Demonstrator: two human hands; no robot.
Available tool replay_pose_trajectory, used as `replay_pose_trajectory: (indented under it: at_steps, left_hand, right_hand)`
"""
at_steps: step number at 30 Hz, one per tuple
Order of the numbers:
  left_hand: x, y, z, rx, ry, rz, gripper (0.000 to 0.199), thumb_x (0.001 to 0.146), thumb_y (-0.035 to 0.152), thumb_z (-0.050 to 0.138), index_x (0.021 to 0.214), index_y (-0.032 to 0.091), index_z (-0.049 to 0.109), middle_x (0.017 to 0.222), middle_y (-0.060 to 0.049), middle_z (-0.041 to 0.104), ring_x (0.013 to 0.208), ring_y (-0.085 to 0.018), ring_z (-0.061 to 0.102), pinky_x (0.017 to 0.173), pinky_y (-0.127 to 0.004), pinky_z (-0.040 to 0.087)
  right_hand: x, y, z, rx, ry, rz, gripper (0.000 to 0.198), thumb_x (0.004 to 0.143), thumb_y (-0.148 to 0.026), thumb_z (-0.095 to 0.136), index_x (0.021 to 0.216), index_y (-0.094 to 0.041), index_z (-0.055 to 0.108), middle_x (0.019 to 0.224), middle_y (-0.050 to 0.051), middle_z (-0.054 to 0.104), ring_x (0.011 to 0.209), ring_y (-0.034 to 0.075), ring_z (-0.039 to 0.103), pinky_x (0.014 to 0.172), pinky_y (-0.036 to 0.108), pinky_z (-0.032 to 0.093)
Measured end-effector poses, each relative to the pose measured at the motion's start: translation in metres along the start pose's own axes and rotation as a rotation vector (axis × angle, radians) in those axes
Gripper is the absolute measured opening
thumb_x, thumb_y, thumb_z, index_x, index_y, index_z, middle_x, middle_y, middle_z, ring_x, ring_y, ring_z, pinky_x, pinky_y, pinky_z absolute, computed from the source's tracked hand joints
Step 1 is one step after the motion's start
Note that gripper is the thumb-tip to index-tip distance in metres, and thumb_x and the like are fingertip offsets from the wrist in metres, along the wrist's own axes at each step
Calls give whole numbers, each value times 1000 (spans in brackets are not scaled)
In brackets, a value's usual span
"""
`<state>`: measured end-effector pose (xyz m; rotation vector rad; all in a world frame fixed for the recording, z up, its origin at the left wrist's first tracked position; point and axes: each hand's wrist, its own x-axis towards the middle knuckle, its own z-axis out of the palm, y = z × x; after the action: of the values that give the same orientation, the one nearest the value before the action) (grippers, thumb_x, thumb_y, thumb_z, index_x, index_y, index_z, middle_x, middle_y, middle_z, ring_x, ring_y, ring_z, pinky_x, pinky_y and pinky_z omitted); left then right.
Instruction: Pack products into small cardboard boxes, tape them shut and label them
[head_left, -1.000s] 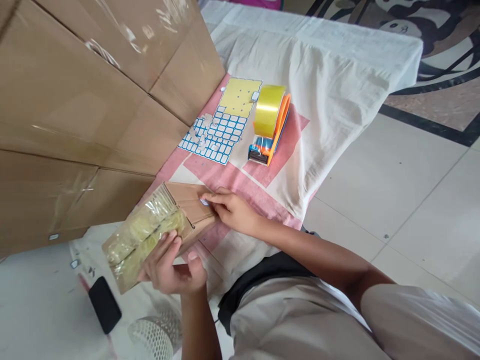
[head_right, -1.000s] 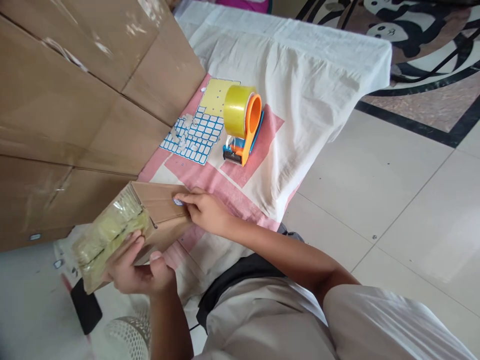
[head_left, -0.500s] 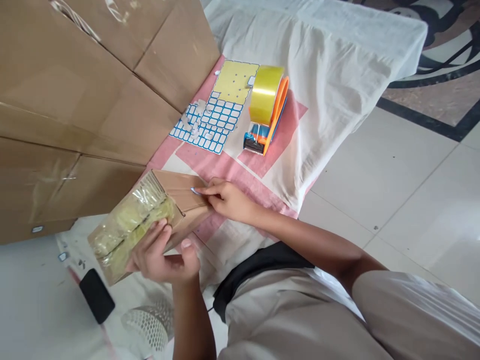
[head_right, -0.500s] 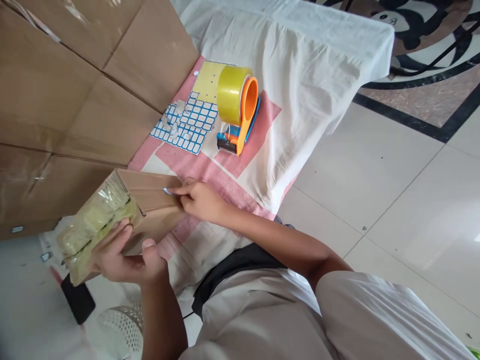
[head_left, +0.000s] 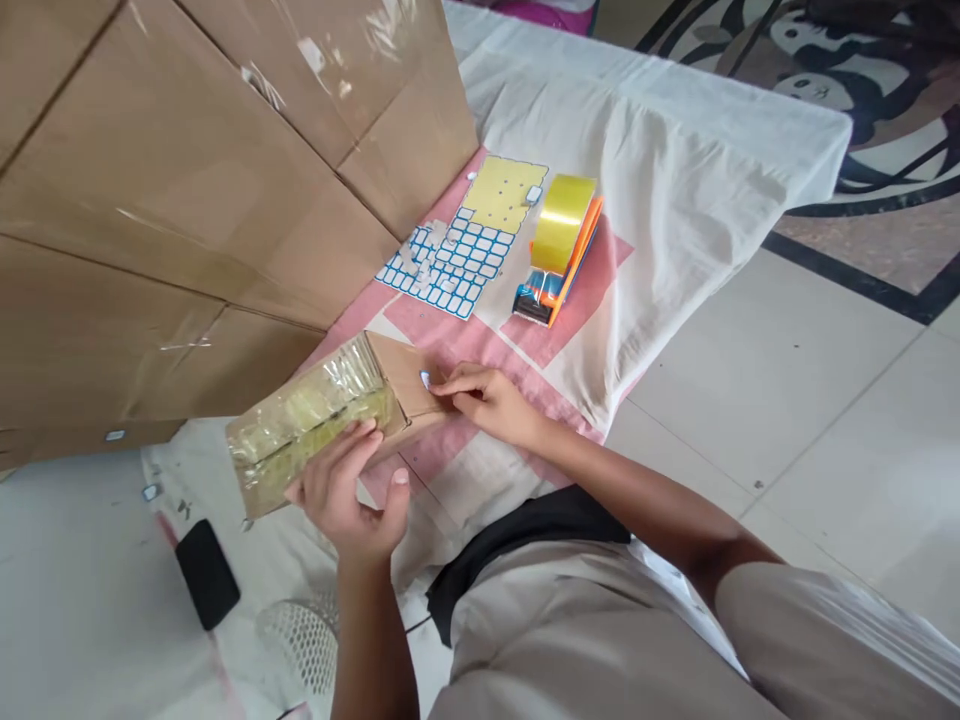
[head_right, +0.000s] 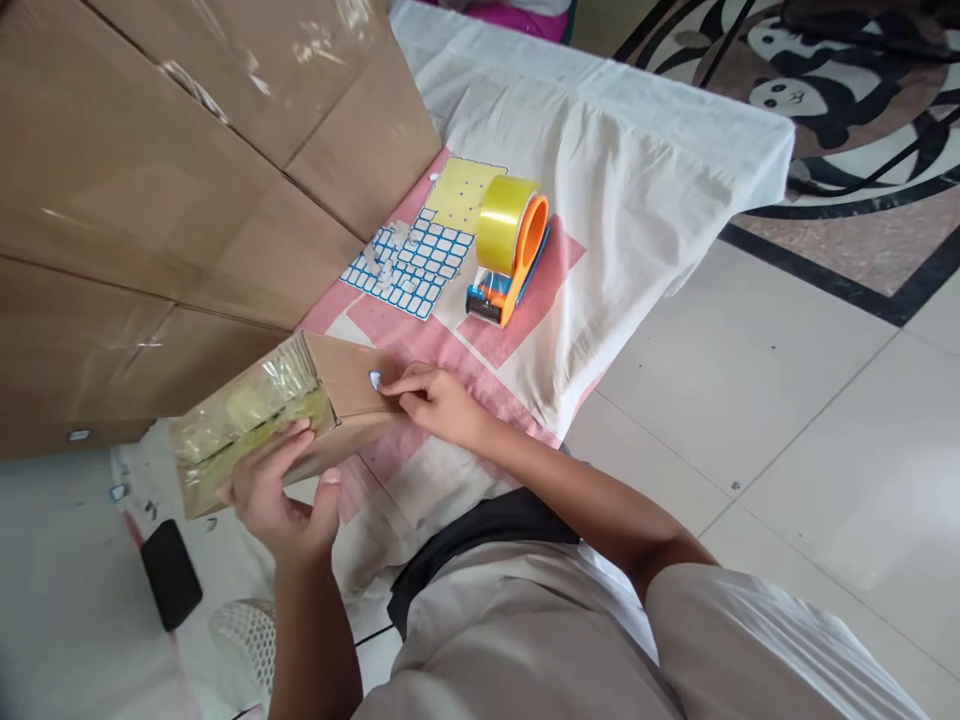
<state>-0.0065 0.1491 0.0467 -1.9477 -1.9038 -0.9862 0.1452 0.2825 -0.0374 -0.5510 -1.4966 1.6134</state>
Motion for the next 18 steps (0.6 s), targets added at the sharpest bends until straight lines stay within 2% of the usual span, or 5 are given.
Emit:
replay_pose_trajectory:
  at_steps: [4,9,13,18]
  left_hand:
    - [3,1,-5,37,-80,-24,39,84,36,65,121,22,66,119,-11,73,114,-30,67,102,-46,40]
    - [10,1,-11,59,-117,26,32,88,30,63,118,23,66,118,-10,74,111,-27,69,97,-43,37]
    - [9,0,-12,52,-92,36,33,87,29,64,119,23,67,118,-10,75,111,-28,69,97,-43,37]
    - [4,0,-8,35,-51,40,35,83,29,66,117,23,68,116,-8,76,111,-29,70,99,-43,38]
  right_hand:
    - [6,-1,-4,5,-61,40,36,84,-1,50,95,-17,81,88,4,71,79,14,64,77,27,49]
    - [16,0,-8,-7,16,65,25,86,-9,57,87,-18,81,87,4,71,80,15,65,77,28,48]
    - [16,0,0,-37,84,59,22,88,-15,60,94,-18,81,86,3,70,74,13,62,71,26,47]
    - [13,0,7,-63,126,29,19,91,-25,64,100,-19,81,91,5,71,79,14,63,76,28,49]
